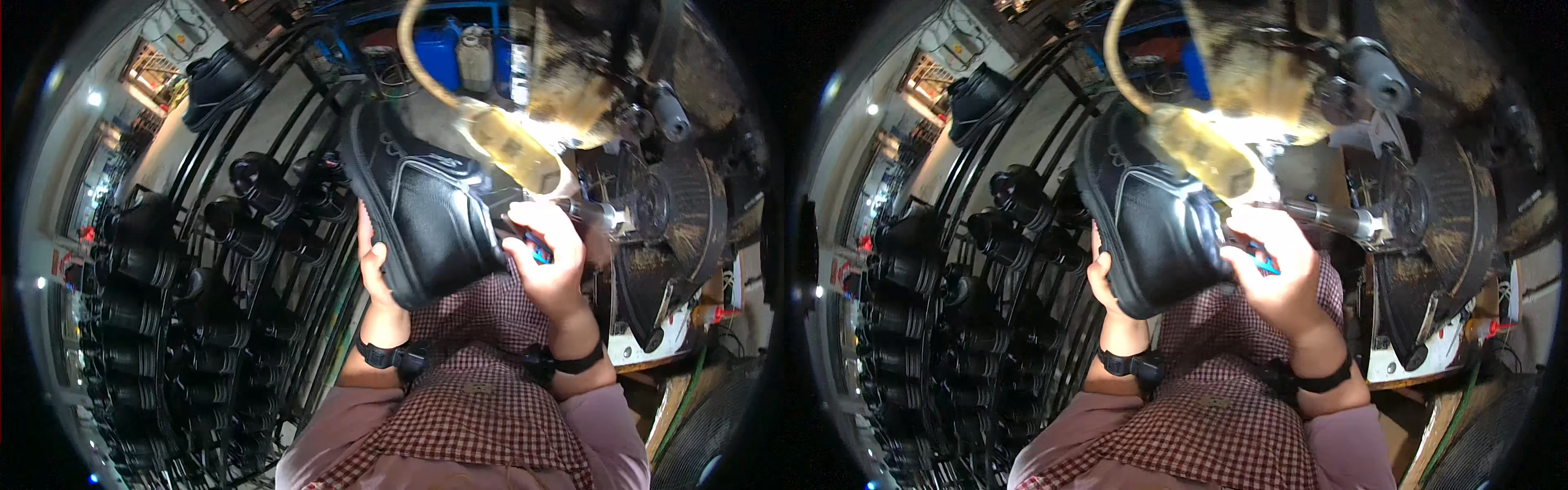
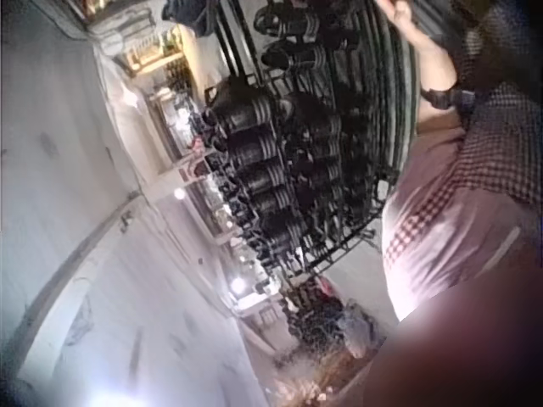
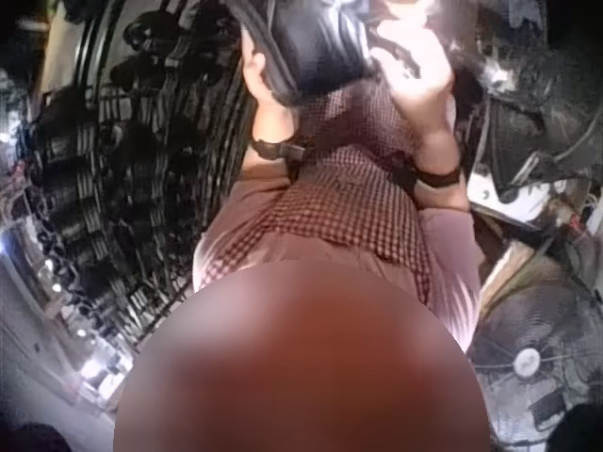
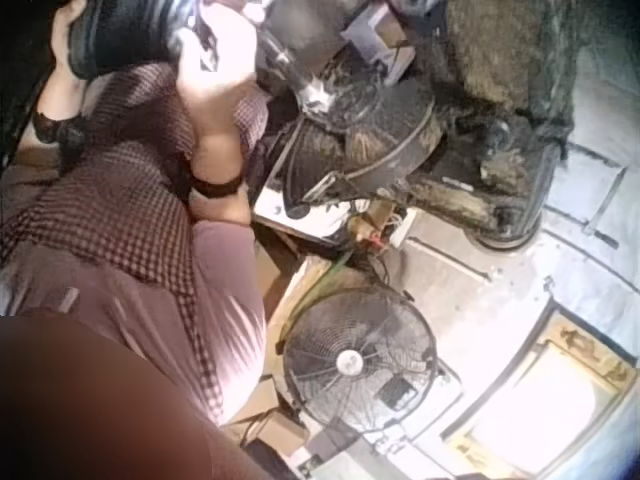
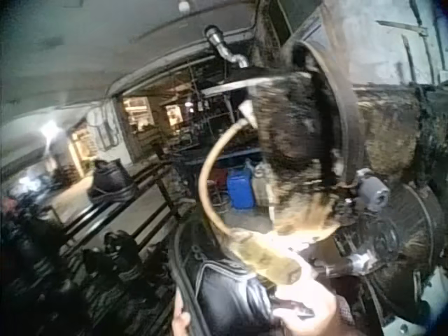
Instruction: The recorder is using a rotary polishing machine to finish black leather shoes in a factory setting.
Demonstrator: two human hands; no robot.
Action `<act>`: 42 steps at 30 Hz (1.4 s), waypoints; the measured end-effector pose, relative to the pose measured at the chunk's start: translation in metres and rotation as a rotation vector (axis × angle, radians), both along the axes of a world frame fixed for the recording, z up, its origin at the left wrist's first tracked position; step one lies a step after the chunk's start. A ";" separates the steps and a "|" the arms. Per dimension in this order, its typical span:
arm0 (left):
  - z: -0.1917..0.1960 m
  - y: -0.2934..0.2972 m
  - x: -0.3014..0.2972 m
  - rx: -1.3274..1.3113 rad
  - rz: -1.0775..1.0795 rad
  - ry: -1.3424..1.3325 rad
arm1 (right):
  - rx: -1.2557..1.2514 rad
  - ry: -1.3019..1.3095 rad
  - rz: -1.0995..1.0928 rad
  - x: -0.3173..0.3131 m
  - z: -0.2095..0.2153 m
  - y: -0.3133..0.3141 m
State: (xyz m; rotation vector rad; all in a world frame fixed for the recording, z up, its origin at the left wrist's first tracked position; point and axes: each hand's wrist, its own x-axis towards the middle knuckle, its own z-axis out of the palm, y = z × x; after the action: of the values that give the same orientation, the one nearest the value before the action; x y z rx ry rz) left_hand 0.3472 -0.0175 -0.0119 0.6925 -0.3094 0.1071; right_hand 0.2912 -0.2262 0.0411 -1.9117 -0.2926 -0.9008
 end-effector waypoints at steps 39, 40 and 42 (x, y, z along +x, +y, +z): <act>0.213 0.179 0.284 1.500 1.660 -0.863 | 0.068 0.401 0.367 0.020 -0.061 0.011; 0.199 0.169 0.266 1.552 1.594 -0.930 | -0.001 0.338 0.362 0.019 -0.058 0.014; 0.169 0.136 0.213 1.664 1.387 -1.080 | 0.017 0.286 0.409 0.018 -0.051 0.019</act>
State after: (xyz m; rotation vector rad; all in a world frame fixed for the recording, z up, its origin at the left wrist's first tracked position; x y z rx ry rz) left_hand 0.5604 0.1189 0.1566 2.4062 -0.9097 1.7382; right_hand 0.3097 -0.2067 -0.0098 -1.8432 -0.4788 -0.3538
